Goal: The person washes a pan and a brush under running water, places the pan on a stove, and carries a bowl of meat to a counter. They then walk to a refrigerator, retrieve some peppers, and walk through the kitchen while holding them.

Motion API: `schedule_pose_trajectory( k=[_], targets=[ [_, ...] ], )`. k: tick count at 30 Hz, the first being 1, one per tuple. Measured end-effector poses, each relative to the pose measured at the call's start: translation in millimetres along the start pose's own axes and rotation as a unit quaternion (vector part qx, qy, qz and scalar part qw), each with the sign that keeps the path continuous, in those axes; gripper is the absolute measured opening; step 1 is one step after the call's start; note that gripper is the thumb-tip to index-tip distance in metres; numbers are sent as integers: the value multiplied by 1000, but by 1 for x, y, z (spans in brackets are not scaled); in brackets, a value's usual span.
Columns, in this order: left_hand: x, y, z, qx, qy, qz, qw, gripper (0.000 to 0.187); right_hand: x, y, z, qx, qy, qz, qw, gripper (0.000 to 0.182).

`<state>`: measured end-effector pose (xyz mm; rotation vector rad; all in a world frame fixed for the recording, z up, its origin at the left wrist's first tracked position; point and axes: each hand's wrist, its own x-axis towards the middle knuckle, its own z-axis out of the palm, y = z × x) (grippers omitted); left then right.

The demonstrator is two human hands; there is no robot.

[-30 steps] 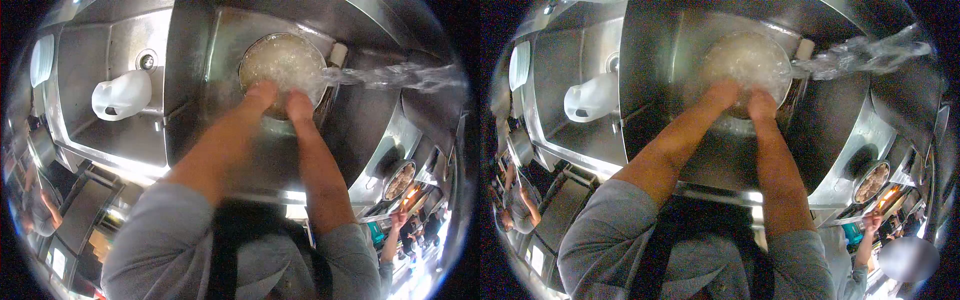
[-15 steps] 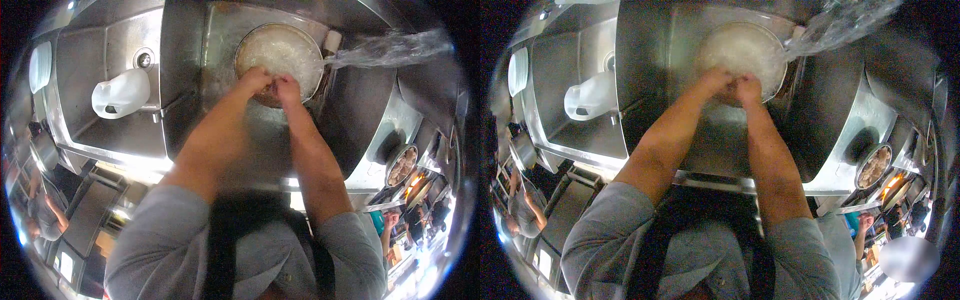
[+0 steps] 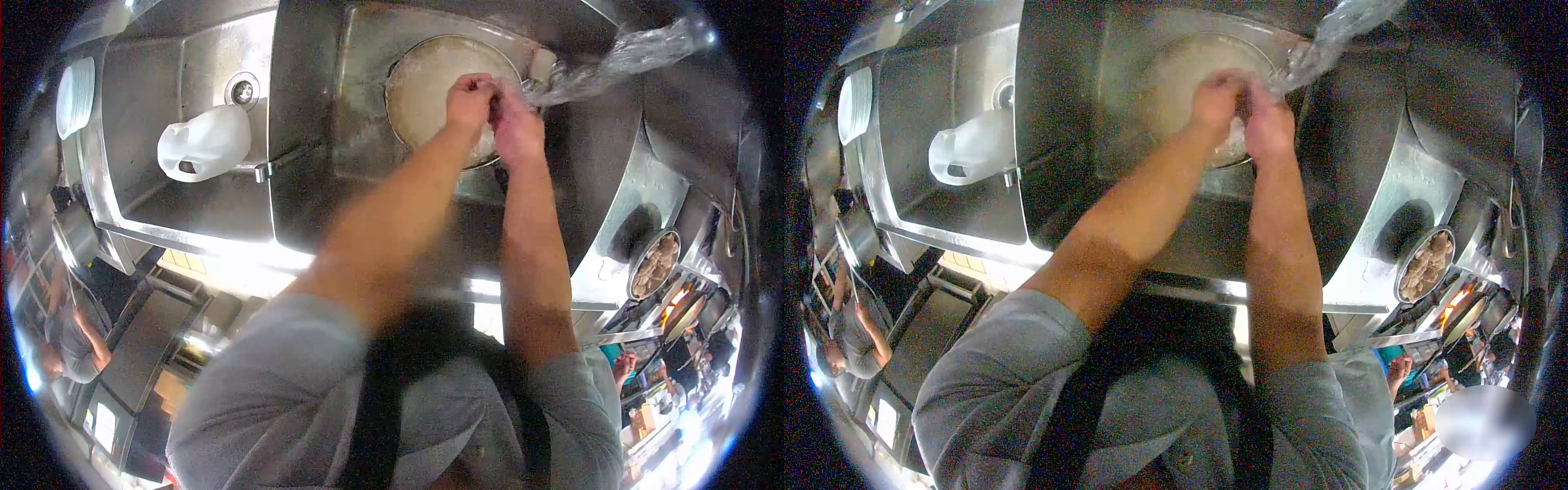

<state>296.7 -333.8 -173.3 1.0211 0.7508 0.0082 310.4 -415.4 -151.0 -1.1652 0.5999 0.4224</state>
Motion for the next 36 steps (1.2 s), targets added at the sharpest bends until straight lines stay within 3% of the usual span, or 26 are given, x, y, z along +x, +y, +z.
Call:
schedule_pose_trajectory(
  k=[2,5,6,7,9,10,14,16,20,22,23,25,26,28,29,30,31,33,34,35,36],
  targets=[
    [3,25,-18,-102,-92,-121,983,16,-28,-24,16,-51,-38,-38,997,29],
    [8,50,-43,-79,-117,-132,981,17,-19,-21,5,-88,-12,-58,994,32],
    [12,57,-54,-77,-117,-131,981,17,10,1,-25,-282,-18,-123,951,43],
    [15,64,-66,-29,-110,-102,988,18,23,25,-34,-280,-19,-124,952,43],
    [20,79,-84,22,-101,-69,992,18,40,54,-40,-599,-60,-212,770,55],
    [18,87,-91,43,-91,-60,993,19,29,63,-34,-645,-24,-225,730,65],
    [9,102,-106,22,-65,-54,996,22,-3,89,16,-636,-46,-164,752,64],
    [10,99,-112,7,-59,-57,997,23,-16,81,37,-828,-233,-88,502,51],
    [9,88,-124,1,-62,-64,996,21,-20,117,9,-786,-233,-137,556,37],
    [7,79,-129,-2,-74,-81,994,20,-21,111,-11,-736,-190,-171,627,31],
    [6,73,-130,15,-70,-89,993,19,-16,105,-18,-738,-189,-171,625,31],
    [2,65,-129,31,-66,-97,993,18,-1,92,-34,-838,-217,-153,476,27],
    [-2,60,-125,28,-56,-105,992,16,19,88,-41,-840,-217,-154,474,27],
    [-6,47,-108,21,-52,-116,992,15,52,76,-49,-726,-137,-55,671,21],
    [-8,39,-95,-21,-60,-138,988,15,49,68,-50,-728,-133,-56,670,21],
    [-9,32,-80,-64,-70,-161,982,16,26,41,-27,-453,-56,7,890,20],
    [-12,29,-64,-66,-76,-161,982,16,6,20,-6,-115,27,64,991,20],
    [-22,26,-31,-136,-119,-78,980,18,-14,5,16,-39,37,29,998,26],
    [-28,33,-12,-113,-80,-65,988,24,-19,1,21,39,42,-1,998,33],
    [-34,42,-2,-113,-86,-66,988,24,-22,-3,25,41,46,-6,998,33],
    [-40,52,8,-78,-62,-37,994,26,-23,-6,27,4,39,-72,997,34]
  ],
)
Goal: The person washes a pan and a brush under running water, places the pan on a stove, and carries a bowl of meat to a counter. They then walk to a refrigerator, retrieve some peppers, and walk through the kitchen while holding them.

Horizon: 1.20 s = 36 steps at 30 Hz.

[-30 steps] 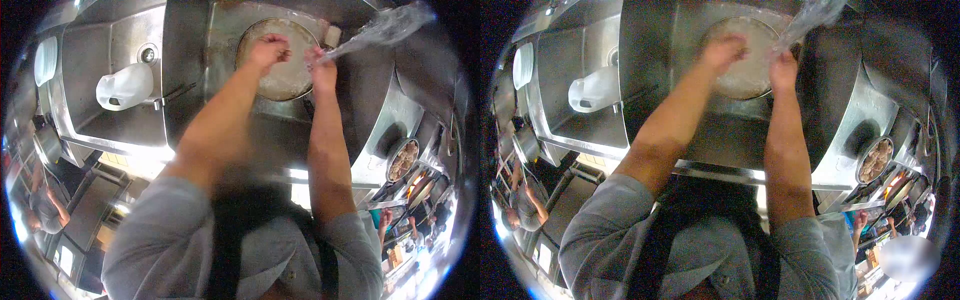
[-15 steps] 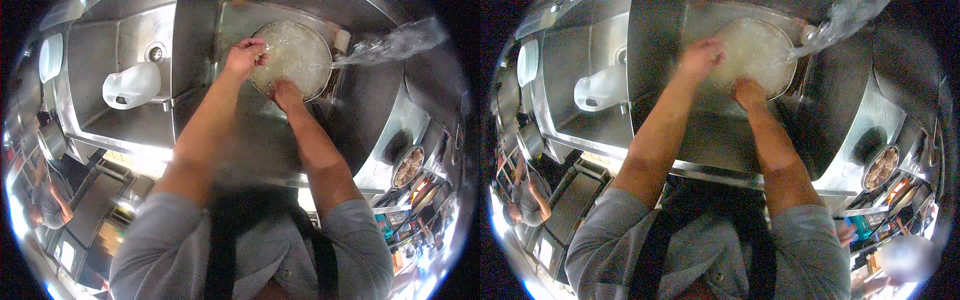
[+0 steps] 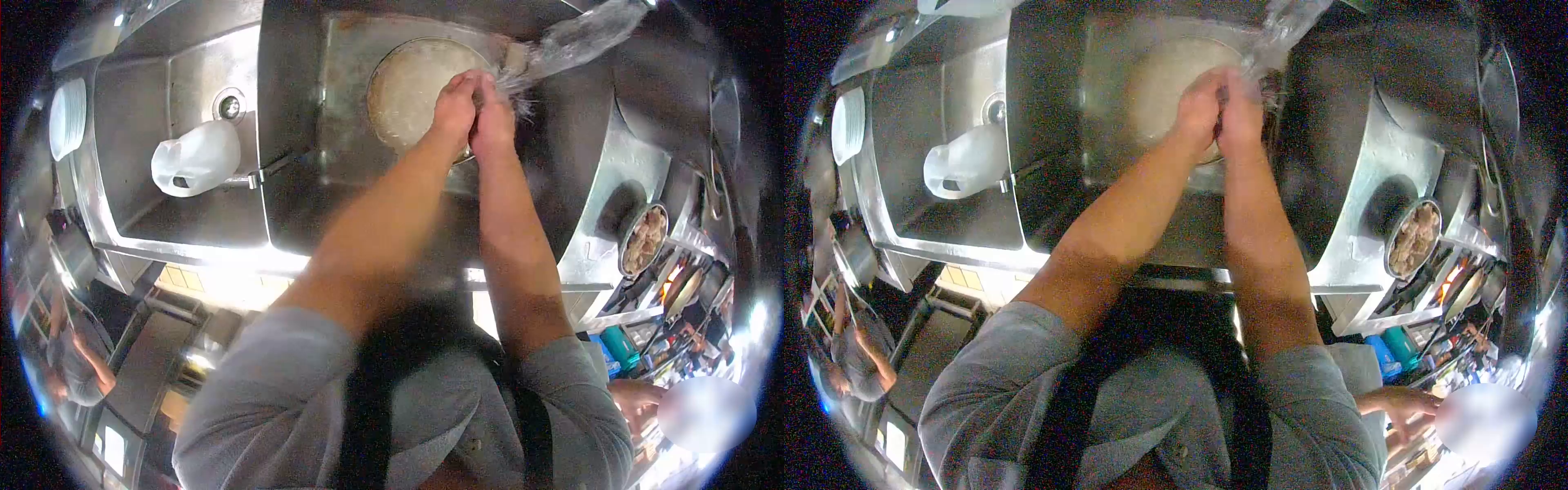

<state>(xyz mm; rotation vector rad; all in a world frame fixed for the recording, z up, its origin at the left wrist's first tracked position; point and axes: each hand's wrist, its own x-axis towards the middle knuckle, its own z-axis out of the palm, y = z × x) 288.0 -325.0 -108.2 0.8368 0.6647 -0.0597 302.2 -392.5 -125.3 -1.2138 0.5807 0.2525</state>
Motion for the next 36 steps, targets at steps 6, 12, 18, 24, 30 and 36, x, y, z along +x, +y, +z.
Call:
schedule_pose_trajectory(
  k=[6,12,18,24,30,36],
  targets=[
    [3,10,16,49,-46,38,997,33,21,18,-19,-121,-6,-116,986,31],
    [-35,36,32,100,-59,26,993,35,-15,-24,-13,-2,-46,-105,993,24],
    [-29,30,34,-117,-182,-86,973,27,-83,-126,-69,14,-65,-134,989,19],
    [-31,12,45,-131,-186,-142,963,22,-138,-195,-148,-214,141,-314,914,17],
    [-87,4,96,-36,-272,-124,954,45,-167,-222,-222,-351,213,-364,836,27],
    [-164,-32,205,-10,-485,-150,862,70,-165,-203,-250,-314,226,-388,836,32]
  ],
)
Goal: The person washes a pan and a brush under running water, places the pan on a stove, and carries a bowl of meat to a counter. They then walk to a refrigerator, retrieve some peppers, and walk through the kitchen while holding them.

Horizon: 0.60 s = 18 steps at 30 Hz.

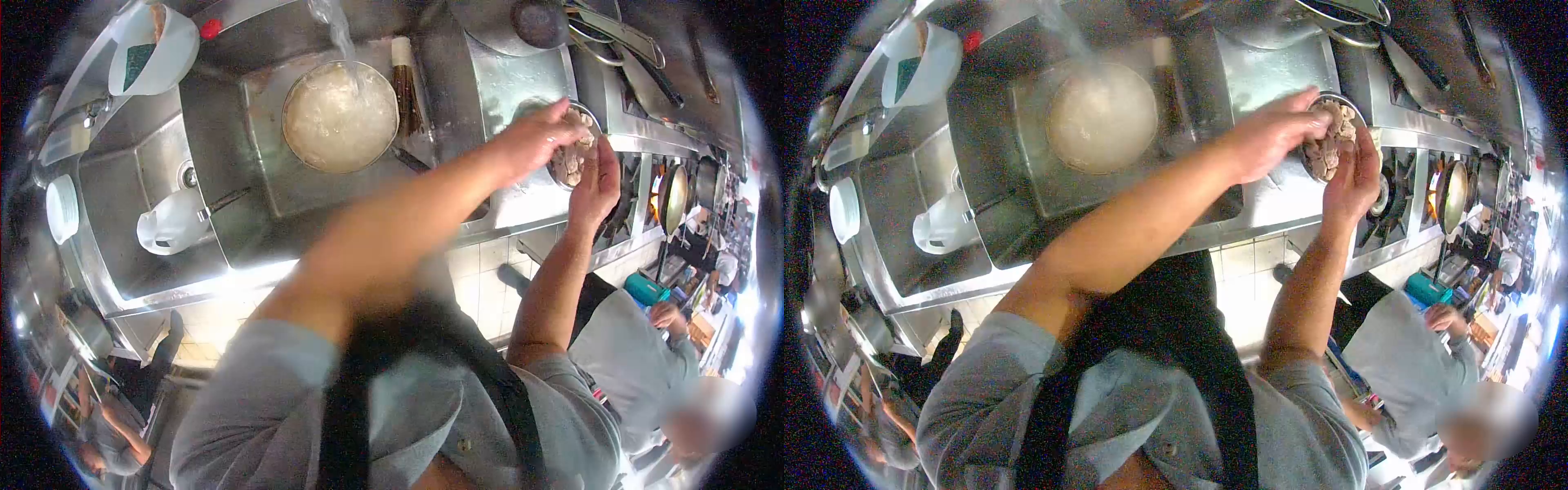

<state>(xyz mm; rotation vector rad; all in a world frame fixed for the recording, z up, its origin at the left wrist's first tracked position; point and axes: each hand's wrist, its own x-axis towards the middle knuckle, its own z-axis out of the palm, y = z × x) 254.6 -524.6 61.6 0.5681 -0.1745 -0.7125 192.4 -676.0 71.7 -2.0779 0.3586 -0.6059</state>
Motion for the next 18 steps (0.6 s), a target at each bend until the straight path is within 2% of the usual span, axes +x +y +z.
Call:
schedule_pose_trajectory(
  k=[1,3,4,5,6,7,8,9,11,12,13,14,15,16,17,18],
  targets=[
    [10,-4,3,8,-24,3,1000,63,-2,6,0,3,-4,-2,1000,32],
    [0,5,2,6,-15,-31,999,51,-9,15,3,-52,-20,-23,998,31],
    [-6,-2,-15,56,8,23,998,48,-11,16,1,-154,-41,-37,987,33],
    [-12,-7,-32,106,32,75,991,44,-17,16,1,-95,-31,-19,995,31],
    [-21,8,-44,-13,115,-28,993,40,-18,15,-3,-163,-12,-95,982,29],
    [-28,13,-74,-22,131,-21,991,38,-18,12,-6,-228,12,-169,959,27],
    [-39,19,-107,-62,153,12,986,35,-19,5,-4,-238,27,-185,953,26],
    [-53,42,-121,-92,238,28,966,25,-19,-5,-1,-249,44,-202,946,25],
    [-72,70,-163,-112,369,118,915,26,-26,-26,21,-213,26,-192,958,24],
    [-80,83,-178,-100,407,131,898,27,-29,-30,37,-87,-34,-151,984,23],
    [-91,91,-183,-98,410,141,896,27,-31,-35,55,41,-94,-108,989,23],
    [-101,99,-186,-86,394,148,903,27,-37,-37,78,89,-152,-32,984,22],
    [-111,108,-187,-73,376,154,911,26,-40,-45,105,110,-196,-57,973,21],
    [-123,115,-178,-13,386,124,914,27,-45,-71,130,115,-242,-47,962,21],
    [-135,121,-176,-12,389,133,911,27,-49,-68,158,169,-295,64,938,23],
    [-149,124,-178,36,397,114,910,27,-52,-65,184,186,-339,96,917,23]
  ],
)
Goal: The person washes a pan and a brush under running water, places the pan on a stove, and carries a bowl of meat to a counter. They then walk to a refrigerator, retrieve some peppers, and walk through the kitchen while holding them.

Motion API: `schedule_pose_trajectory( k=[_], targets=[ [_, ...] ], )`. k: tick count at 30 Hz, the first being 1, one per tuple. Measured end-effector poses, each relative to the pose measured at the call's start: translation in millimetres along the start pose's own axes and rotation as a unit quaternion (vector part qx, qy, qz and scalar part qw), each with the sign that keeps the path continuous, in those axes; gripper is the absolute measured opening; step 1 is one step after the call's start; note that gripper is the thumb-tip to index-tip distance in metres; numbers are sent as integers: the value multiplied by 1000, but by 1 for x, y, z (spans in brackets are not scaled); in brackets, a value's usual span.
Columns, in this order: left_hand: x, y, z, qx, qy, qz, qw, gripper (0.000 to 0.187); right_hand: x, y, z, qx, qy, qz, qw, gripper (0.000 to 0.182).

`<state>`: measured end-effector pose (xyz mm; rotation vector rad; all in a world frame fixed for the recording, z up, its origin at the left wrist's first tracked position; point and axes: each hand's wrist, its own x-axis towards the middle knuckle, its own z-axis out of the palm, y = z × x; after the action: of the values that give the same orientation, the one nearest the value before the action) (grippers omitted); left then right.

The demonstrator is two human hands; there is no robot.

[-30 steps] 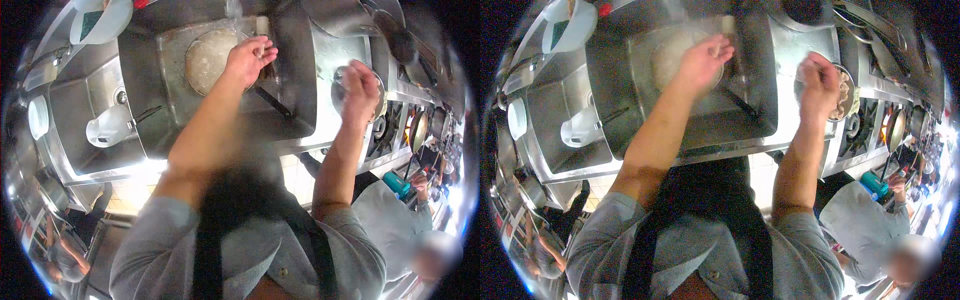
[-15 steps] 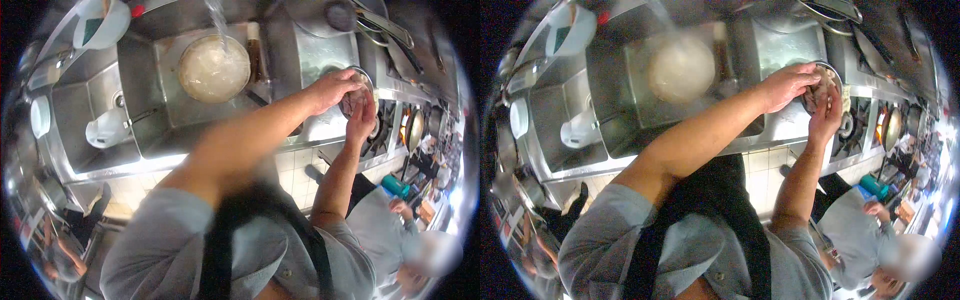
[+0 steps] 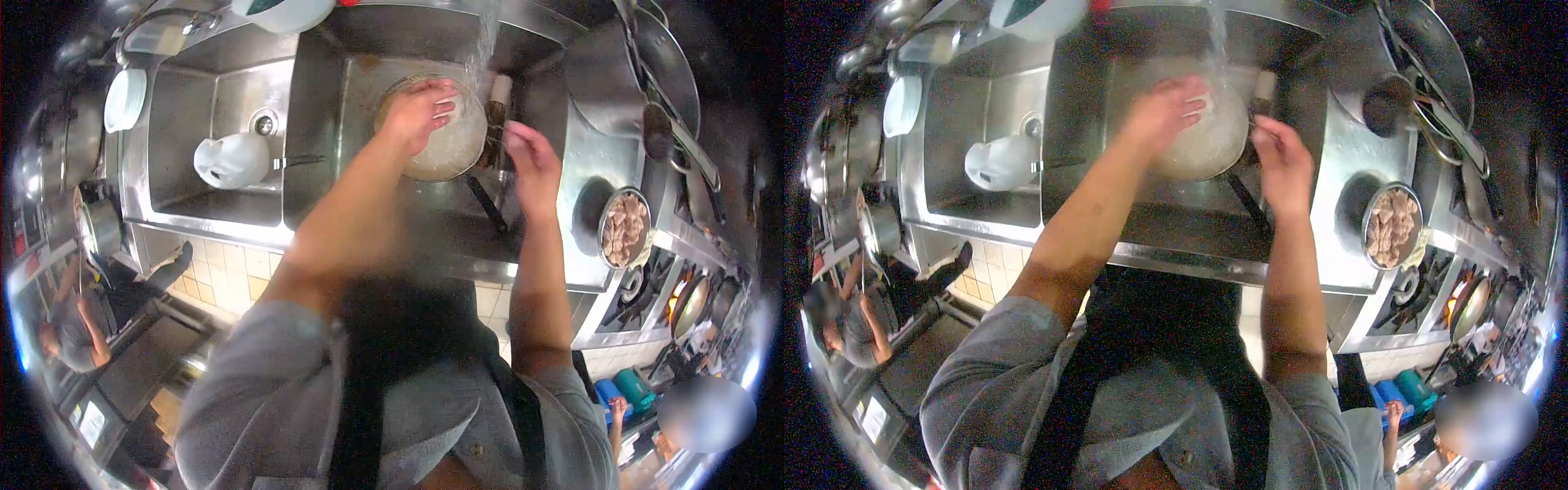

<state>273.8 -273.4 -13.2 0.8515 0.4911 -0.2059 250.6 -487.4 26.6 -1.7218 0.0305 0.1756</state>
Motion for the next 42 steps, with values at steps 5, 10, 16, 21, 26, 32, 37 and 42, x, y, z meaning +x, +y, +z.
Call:
schedule_pose_trajectory(
  k=[5,10,16,21,26,32,37,42],
  targets=[
    [-63,24,-77,46,53,14,997,30,42,114,23,-500,-257,179,807,45],
    [-116,20,-137,37,133,5,990,37,-3,192,-2,-542,-355,225,728,40],
    [-142,-13,-123,-31,66,-96,993,38,-10,130,9,-316,-393,392,770,29],
    [-135,-79,-132,188,-134,19,973,41,-28,26,63,-106,-344,436,825,31],
    [-120,-56,-95,27,-63,-165,984,40,-17,-7,87,-47,-363,391,844,31],
    [-95,-109,-171,222,-133,-65,964,28,37,11,52,107,-154,258,948,27],
    [-102,-96,-200,617,-102,118,772,31,68,27,71,-123,-210,256,936,29],
    [-121,-20,-165,731,-49,-38,680,44,76,-10,142,-235,-228,22,945,28]
  ],
)
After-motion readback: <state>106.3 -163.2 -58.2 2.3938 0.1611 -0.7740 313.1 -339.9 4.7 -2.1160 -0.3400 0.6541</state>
